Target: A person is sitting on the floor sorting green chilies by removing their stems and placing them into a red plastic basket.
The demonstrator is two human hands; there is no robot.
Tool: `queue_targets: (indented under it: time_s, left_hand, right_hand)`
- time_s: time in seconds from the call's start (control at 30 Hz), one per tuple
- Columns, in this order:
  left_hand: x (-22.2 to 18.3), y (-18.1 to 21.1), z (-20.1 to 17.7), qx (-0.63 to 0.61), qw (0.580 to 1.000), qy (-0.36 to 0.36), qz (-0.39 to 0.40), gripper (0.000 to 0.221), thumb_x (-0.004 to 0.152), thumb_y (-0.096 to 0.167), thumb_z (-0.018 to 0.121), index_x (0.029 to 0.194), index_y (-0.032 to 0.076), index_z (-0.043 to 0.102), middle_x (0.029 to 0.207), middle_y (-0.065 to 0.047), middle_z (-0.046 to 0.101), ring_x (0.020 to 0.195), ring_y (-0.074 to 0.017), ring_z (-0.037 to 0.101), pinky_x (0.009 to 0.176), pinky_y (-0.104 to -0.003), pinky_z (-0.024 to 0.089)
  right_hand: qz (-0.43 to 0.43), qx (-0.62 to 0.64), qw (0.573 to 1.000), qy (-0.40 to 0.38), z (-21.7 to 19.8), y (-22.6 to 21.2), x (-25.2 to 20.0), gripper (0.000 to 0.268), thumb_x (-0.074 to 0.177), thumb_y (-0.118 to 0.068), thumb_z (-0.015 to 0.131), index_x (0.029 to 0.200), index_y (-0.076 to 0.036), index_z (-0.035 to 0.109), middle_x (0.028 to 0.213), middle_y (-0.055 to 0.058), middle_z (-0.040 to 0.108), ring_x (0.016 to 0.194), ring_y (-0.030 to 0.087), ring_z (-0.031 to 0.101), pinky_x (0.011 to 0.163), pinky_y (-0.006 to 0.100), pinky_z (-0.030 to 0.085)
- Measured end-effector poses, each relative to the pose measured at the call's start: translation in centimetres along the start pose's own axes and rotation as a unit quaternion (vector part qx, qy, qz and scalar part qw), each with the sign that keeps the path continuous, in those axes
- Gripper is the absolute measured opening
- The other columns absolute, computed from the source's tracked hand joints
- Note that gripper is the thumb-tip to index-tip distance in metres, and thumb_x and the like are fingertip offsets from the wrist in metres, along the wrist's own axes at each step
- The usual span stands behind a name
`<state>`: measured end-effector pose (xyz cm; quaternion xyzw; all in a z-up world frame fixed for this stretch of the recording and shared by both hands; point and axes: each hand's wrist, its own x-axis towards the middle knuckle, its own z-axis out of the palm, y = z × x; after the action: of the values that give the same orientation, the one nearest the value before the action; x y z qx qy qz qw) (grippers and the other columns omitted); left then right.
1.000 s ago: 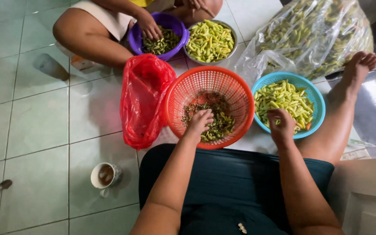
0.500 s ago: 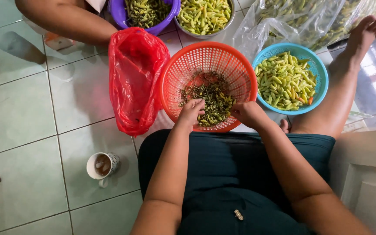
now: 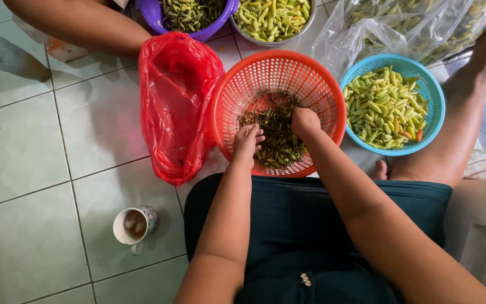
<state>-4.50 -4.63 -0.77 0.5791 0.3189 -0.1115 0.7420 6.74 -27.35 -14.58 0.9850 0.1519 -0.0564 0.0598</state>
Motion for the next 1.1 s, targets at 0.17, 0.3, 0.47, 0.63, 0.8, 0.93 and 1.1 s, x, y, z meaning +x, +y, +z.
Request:
queue_targets:
  time_s: [0.17,0.3,0.47,0.63,0.8,0.93,1.1]
  left_hand:
    - [0.2,-0.2,0.3,0.031,0.999,0.005,-0.006,0.033,0.095,0.042,0.069,0.115,0.016,0.067,0.104,-0.004,0.076,0.087,-0.0155,0.076,0.063,-0.025,0.051]
    - [1.4,-1.8,0.4,0.048,0.999,0.002,0.003,0.033,0.093,0.044,0.071,0.113,0.017,0.07,0.102,-0.004,0.077,0.087,-0.0169,0.077,0.062,-0.027,0.053]
    - [1.9,-2.7,0.4,0.057,0.998,-0.009,0.018,0.029,0.091,0.041,0.074,0.11,0.019,0.072,0.101,-0.004,0.078,0.087,-0.0197,0.077,0.065,-0.03,0.053]
    - [1.6,-3.3,0.8,0.068,0.994,-0.075,0.043,0.023,0.088,0.026,0.079,0.109,0.016,0.076,0.094,-0.003,0.076,0.082,-0.0157,0.074,0.062,-0.026,0.056]
    - [1.1,-3.4,1.2,-0.031,0.994,-0.106,-0.013,0.025,0.087,0.013,0.079,0.11,0.007,0.074,0.092,-0.011,0.075,0.08,-0.024,0.075,0.065,-0.038,0.064]
    - [1.4,-3.3,1.3,-0.02,0.995,-0.097,0.007,0.02,0.088,0.013,0.076,0.106,0.005,0.074,0.082,-0.009,0.072,0.07,-0.0202,0.072,0.059,-0.034,0.064]
    - [4.9,-6.2,1.1,0.153,0.981,-0.046,0.108,0.012,0.078,0.026,0.083,0.09,0.024,0.082,0.067,0.004,0.072,0.059,-0.0088,0.067,0.048,-0.027,0.055]
  right_hand:
    - [-0.031,0.228,0.969,-0.085,-6.2,0.2,-1.6,0.028,0.079,-0.031,0.077,0.094,-0.008,0.074,0.082,0.013,0.074,0.085,0.036,0.074,0.073,0.049,0.06]
    - [-0.083,0.338,0.936,-0.052,-6.4,0.8,-2.1,0.035,0.078,-0.041,0.082,0.095,-0.012,0.072,0.081,0.011,0.072,0.086,0.037,0.071,0.076,0.05,0.055]
    - [-0.058,0.47,0.878,-0.067,-10.9,-0.1,-4.6,0.027,0.08,-0.031,0.083,0.099,-0.014,0.074,0.076,0.006,0.074,0.081,0.027,0.071,0.073,0.043,0.055]
    - [0.071,0.769,0.632,-0.063,-14.0,-3.5,-7.7,0.023,0.084,0.001,0.08,0.102,-0.001,0.067,0.08,0.004,0.07,0.075,0.012,0.072,0.067,0.024,0.061]
    - [0.088,0.745,0.661,0.016,-13.0,-5.8,-9.5,0.021,0.085,-0.002,0.084,0.103,-0.002,0.073,0.08,0.006,0.069,0.075,0.011,0.066,0.06,0.022,0.052]
    - [0.079,0.707,0.703,0.013,-13.9,-5.9,-9.9,0.015,0.09,-0.007,0.082,0.104,-0.004,0.076,0.078,0.007,0.071,0.074,0.01,0.066,0.06,0.023,0.052]
    - [0.077,0.724,0.685,0.009,-14.9,-6.5,-10.1,0.017,0.095,-0.01,0.079,0.11,-0.004,0.074,0.085,0.013,0.076,0.079,0.017,0.074,0.067,0.028,0.059]
